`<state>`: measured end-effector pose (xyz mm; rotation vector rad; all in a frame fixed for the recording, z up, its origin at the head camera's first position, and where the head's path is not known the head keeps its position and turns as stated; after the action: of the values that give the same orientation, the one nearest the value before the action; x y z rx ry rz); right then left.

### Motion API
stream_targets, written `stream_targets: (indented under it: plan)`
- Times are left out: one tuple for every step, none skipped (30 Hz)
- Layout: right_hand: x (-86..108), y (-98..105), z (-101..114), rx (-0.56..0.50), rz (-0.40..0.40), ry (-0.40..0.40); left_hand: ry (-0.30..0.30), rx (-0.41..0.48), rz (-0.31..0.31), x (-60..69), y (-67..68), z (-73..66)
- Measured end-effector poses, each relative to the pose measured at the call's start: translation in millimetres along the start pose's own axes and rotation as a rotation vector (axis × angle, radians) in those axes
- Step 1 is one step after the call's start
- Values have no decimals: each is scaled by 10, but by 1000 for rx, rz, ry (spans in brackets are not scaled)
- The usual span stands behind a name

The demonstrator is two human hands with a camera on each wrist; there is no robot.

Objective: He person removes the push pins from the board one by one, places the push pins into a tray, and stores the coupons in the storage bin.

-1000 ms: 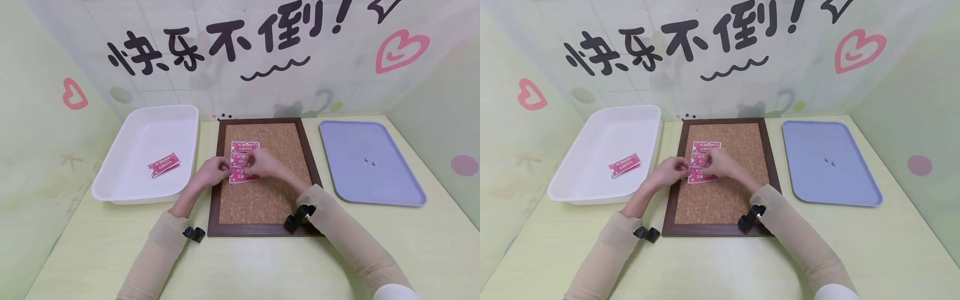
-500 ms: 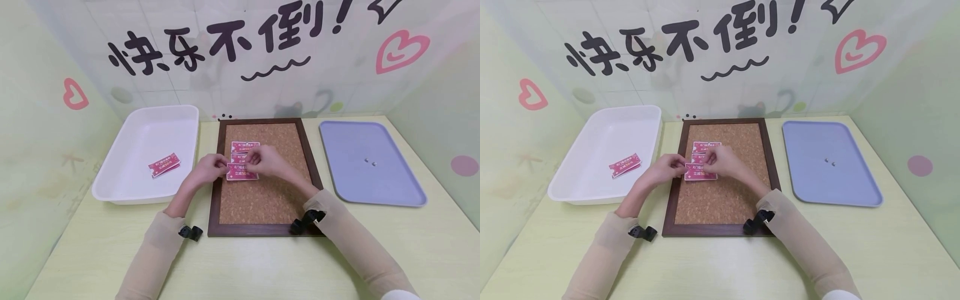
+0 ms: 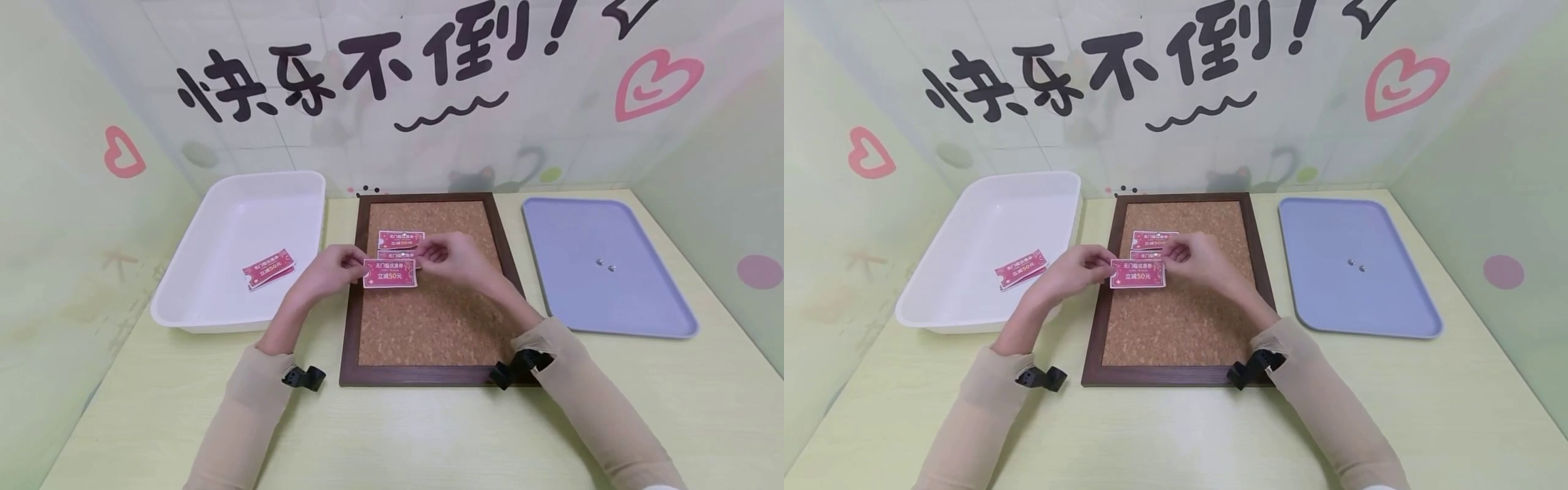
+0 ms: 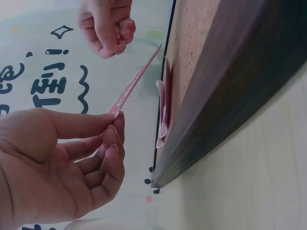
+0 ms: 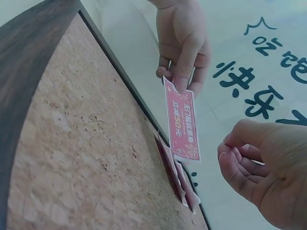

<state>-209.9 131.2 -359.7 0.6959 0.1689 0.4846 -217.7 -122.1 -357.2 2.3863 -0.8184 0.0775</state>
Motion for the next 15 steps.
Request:
stream_targets:
  plan:
    - [15,19,-6,2,-10,2,-1,-2,-2,6,7,-2]
    - [28,37,-19,8,-20,5,0,-5,-7,14,15,-6]
    - [43,57,-25,10,-31,10,-2,-10,-11,21,23,-7]
    - [57,77,-33,13,-41,15,-1,-12,-17,28,33,-11]
    - [73,99,-41,18,-52,21,1,-13,-22,36,44,-15]
    - [90,122,-49,27,-64,27,2,-13,-25,46,55,-20]
    - [107,145,-58,31,-73,31,1,-13,-29,59,65,-29]
    - [124,168,-68,31,-82,37,-1,-11,-33,67,76,-33]
    - [141,192,-75,29,-88,41,-6,-8,-35,71,88,-30]
    - [157,215,-85,25,-93,41,-9,-4,-38,76,102,-28]
    - [171,237,-98,24,-100,43,-12,0,-40,83,115,-30]
    - [182,258,-113,14,-104,43,-15,3,-42,90,130,-30]
    - [196,278,-128,1,-106,43,-20,8,-44,96,145,-29]
    - [209,299,-144,-12,-110,42,-23,14,-46,100,162,-24]
    - [222,319,-160,-20,-115,39,-23,22,-47,105,180,-17]
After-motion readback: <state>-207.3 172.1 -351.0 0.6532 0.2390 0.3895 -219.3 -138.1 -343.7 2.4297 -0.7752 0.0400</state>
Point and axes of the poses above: each hand's wrist, its own x-axis away from the middle knuckle, its own y-axis out of the back of the hand, z = x × y, the point moved 1 cm from there along -x, towards the middle knuckle, and after that the axes turned 12 degrees about z, right-handed, at the moved point
